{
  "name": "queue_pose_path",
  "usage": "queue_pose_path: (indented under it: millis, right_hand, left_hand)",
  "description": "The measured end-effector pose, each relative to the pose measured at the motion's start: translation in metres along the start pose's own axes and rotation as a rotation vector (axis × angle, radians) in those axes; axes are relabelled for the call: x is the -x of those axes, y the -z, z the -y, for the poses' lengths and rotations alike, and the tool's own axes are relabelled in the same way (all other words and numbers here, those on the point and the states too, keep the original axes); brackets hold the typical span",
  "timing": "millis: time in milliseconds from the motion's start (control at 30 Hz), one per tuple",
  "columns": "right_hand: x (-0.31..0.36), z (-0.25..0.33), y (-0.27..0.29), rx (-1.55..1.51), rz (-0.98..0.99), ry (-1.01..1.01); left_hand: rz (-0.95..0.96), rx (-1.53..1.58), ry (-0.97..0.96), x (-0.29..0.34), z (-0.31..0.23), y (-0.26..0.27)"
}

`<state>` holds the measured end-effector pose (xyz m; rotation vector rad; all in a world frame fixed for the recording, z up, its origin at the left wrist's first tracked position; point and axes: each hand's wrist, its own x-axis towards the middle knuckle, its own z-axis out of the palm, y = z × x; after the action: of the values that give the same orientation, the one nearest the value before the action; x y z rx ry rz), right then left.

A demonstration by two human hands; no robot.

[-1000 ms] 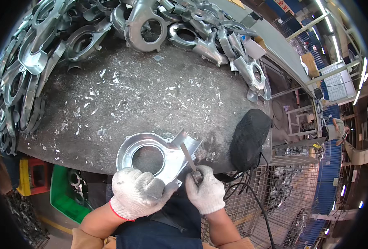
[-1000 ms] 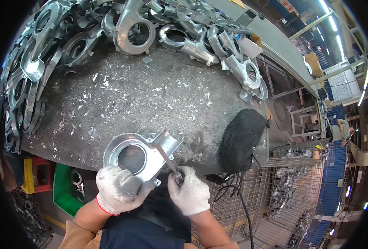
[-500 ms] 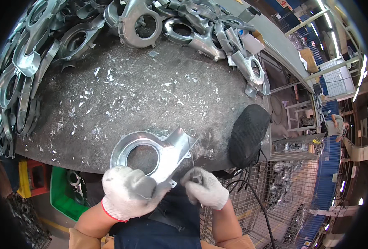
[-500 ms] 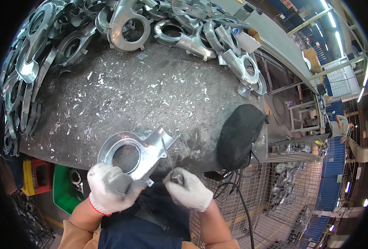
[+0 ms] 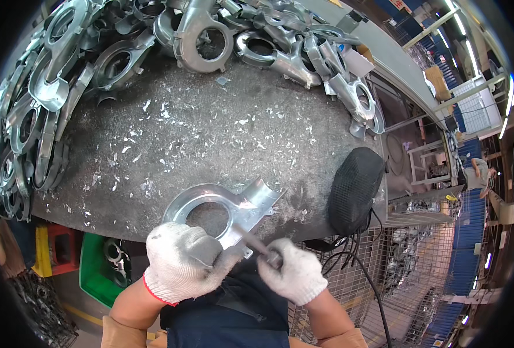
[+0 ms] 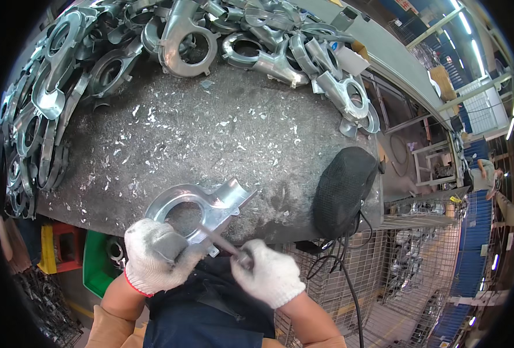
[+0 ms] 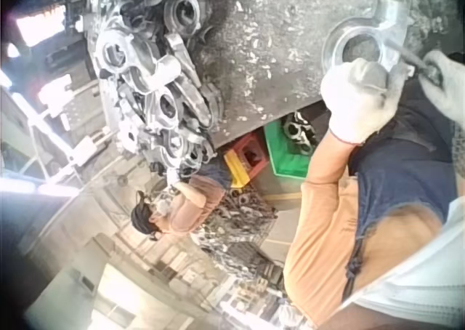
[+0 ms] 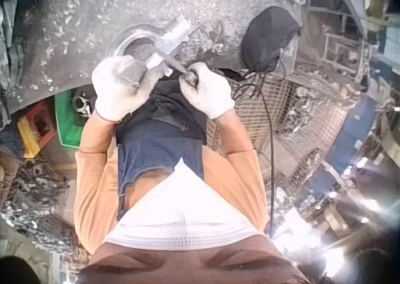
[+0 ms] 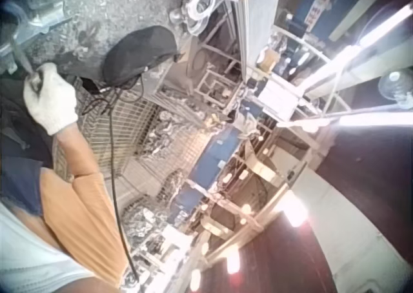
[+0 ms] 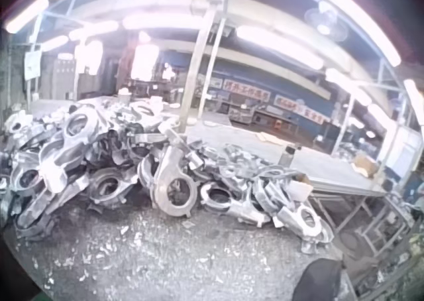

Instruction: The person deburrs metal parts by scraping along their edges with a handheld deburring tool while rotating each piece.

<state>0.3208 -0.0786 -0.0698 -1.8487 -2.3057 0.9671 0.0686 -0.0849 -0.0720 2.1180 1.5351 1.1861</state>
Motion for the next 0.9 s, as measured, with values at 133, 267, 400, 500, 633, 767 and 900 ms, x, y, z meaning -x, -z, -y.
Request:
queue_pose_path:
  millis: [133, 267, 400, 500, 633, 767, 900]
  right_hand:
    - [-0.016, -0.008, -0.008, -0.050, -0.170, -0.069]
    - [-0.015, 0.004, -0.017, -0.043, -0.158, 0.185]
    - [-0.031, 0.012, -0.024, -0.039, -0.335, 0.184]
    - [-0.034, 0.015, -0.026, 0.007, -0.263, 0.277]
    - [-0.044, 0.016, -0.019, -0.025, -0.109, 0.267]
    - [-0.069, 0.010, 0.013, 0.042, 0.542, 0.300]
    - [-0.080, 0.007, 0.018, 0.134, 0.954, 0.323]
  left_hand:
    - [0.021, 0.026, 0.025, -0.003, 0.002, 0.003]
    - [0.084, -0.002, 0.081, 0.001, 0.007, 0.011]
    - [0.010, 0.081, 0.075, -0.002, 0.014, 0.020]
    - [-0.029, 0.199, 0.151, 0.005, 0.029, 0.021]
    - [-0.056, 0.292, 0.078, 0.012, 0.050, 0.020]
    - [0.039, 0.072, -0.070, 0.003, 0.044, 0.026]
    - [0.221, 0.008, -0.150, -0.004, 0.042, 0.033]
